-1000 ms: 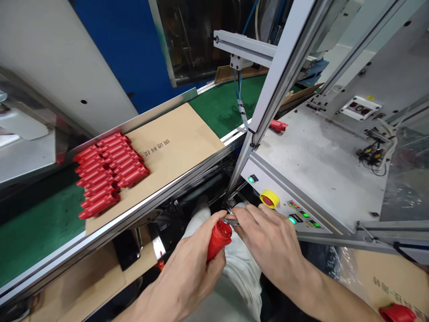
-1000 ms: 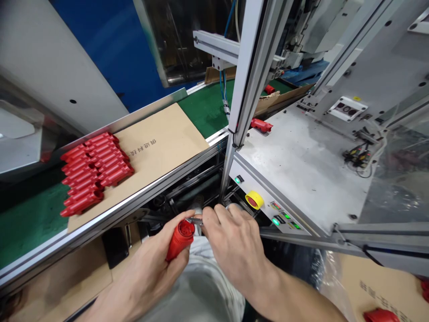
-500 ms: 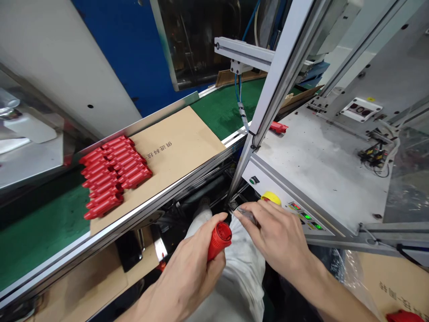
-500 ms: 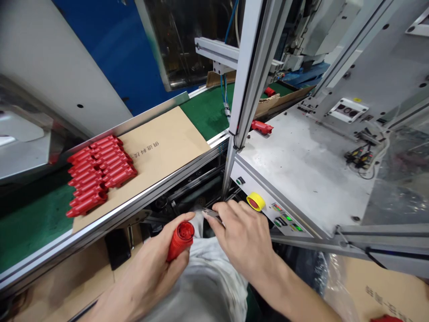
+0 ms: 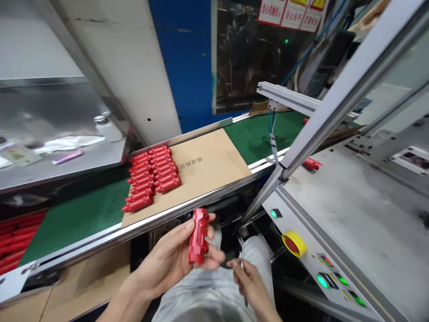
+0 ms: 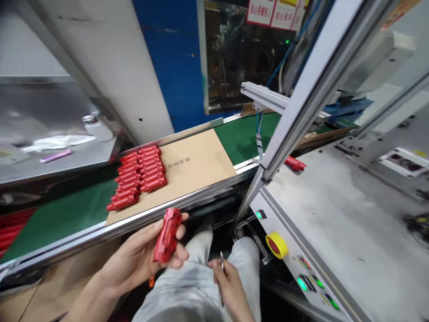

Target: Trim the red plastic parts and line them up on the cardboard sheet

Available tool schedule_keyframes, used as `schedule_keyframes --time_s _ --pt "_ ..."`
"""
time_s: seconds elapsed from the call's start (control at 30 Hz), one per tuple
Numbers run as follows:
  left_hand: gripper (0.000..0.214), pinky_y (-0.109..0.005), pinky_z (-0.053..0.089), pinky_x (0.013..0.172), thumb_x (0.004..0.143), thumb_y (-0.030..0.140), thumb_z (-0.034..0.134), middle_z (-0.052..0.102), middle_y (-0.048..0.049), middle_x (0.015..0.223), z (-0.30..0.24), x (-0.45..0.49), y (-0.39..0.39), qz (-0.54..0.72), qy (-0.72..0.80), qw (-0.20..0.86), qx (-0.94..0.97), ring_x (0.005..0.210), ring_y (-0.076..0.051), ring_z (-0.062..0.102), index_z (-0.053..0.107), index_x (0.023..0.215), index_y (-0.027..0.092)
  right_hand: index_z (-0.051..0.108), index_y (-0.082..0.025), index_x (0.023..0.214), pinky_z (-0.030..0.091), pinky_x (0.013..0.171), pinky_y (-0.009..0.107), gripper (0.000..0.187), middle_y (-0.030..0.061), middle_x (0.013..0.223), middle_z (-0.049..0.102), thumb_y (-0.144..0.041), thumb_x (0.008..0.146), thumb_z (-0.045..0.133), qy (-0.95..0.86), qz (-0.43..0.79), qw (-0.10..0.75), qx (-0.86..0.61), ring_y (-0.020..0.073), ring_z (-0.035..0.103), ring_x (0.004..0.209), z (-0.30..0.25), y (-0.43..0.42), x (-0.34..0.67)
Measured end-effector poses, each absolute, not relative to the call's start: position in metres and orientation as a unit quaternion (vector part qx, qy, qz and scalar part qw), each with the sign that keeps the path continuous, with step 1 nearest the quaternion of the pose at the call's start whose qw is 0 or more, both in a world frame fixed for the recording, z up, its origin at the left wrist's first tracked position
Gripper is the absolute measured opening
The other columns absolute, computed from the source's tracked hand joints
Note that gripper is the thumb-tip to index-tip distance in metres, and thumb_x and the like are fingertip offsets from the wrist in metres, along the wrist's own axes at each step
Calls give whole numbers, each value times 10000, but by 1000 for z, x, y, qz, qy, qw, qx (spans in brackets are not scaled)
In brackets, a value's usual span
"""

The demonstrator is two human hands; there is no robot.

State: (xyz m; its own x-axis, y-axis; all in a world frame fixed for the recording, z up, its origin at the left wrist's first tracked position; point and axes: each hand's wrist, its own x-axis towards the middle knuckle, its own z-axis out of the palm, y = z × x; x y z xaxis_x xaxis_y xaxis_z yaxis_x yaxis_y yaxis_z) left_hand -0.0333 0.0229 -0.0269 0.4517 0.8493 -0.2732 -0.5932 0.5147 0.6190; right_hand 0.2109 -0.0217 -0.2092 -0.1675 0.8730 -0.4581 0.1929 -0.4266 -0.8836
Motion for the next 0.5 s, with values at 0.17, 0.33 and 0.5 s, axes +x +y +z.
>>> schedule_keyframes --time_s 0.17,0.33,0.5 --pt "372 -405 720 929 1124 301 571 816 -114 1171 -20 -36 38 503 230 820 148 1107 -321 840 728 1423 145 720 -156 885 348 553 289 895 -22 637 491 -1018 760 516 -424 659 266 -562 148 422 584 -261 -40 158" --pt "395 -365 725 902 1119 358 593 839 -110 1220 -18 -33 39 497 198 834 134 1088 -276 846 720 1435 157 703 -191 751 449 724 342 602 14 663 597 -792 788 715 -424 675 258 -546 223 569 733 -289 -47 140" --pt "388 -463 681 1002 1108 399 610 777 -153 1379 -29 -45 36 509 309 761 258 1219 -327 795 687 1449 230 701 -206 709 455 729 357 589 -3 625 589 -787 687 792 -397 687 244 -558 205 566 696 -325 -45 152"
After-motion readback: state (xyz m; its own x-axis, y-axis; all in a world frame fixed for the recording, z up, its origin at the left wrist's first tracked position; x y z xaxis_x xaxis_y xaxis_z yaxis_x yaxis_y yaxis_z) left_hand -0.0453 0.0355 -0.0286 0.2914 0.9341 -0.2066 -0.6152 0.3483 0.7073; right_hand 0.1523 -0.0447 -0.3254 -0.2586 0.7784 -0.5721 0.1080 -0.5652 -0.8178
